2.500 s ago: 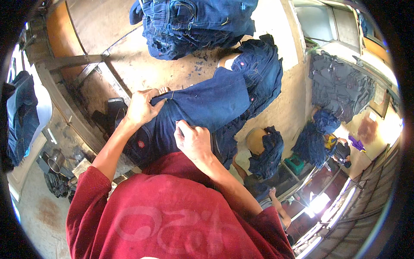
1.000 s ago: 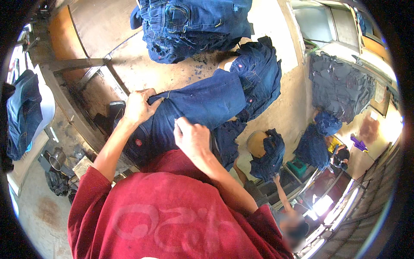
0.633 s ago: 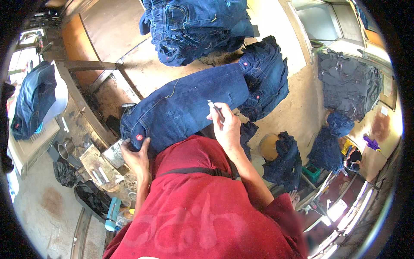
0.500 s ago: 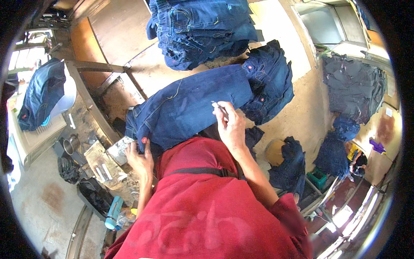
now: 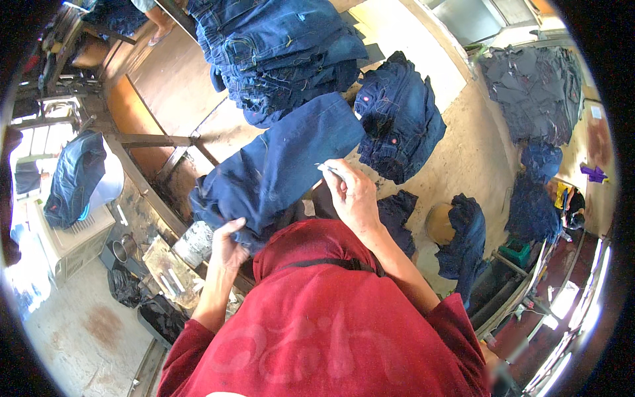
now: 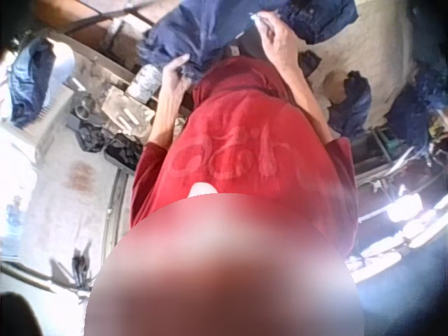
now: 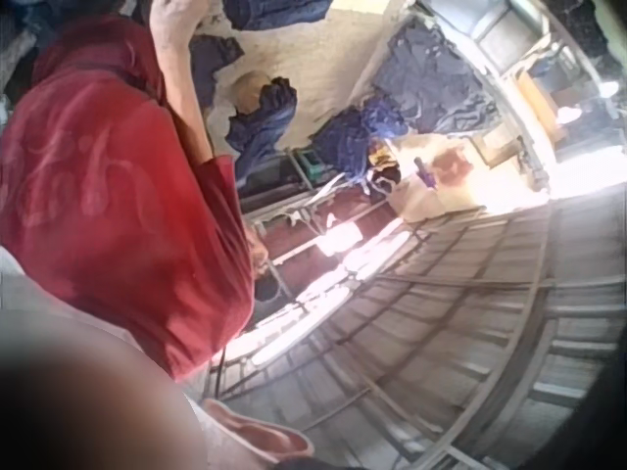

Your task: The person scrapes the surface of multiple pairs of jeans with a small handheld tool, moving from one pair to the next. They repeatedly scrape seams and leg areas, then place each pair aside and pick up another from a nearby pile.

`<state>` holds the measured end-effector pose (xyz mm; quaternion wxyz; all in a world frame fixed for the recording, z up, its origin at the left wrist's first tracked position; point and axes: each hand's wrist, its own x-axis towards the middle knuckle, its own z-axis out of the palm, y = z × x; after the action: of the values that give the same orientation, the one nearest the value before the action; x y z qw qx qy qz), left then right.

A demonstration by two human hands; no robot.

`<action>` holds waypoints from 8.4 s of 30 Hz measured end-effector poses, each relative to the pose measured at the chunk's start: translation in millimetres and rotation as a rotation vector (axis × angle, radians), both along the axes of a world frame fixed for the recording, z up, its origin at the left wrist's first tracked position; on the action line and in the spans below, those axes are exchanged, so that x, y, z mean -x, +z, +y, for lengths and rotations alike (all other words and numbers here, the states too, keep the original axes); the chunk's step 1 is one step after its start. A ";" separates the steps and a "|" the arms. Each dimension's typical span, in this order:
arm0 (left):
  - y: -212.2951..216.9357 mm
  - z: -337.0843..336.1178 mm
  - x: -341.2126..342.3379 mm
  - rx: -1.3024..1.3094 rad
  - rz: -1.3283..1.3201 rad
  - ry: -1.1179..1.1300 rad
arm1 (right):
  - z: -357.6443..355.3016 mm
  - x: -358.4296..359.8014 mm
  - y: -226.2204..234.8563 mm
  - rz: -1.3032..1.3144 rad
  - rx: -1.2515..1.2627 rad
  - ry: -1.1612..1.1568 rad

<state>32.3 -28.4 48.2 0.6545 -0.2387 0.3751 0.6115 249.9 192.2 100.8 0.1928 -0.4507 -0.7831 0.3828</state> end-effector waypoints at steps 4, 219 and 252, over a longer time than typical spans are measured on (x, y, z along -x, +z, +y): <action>5.6 1.9 -10.2 -0.014 0.022 -0.209 | -14.4 7.3 19.0 0.061 -0.030 0.029; -38.7 52.0 2.3 -0.039 0.312 0.396 | -22.3 11.2 -85.6 0.195 0.973 0.729; -168.1 219.0 128.5 -0.152 2.050 -0.898 | -28.8 112.5 -92.7 -0.057 -0.361 0.370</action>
<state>-96.2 190.6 -119.9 0.2107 0.5749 0.7504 0.2491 137.5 163.4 8.0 0.1748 -0.2688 -0.9129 0.2526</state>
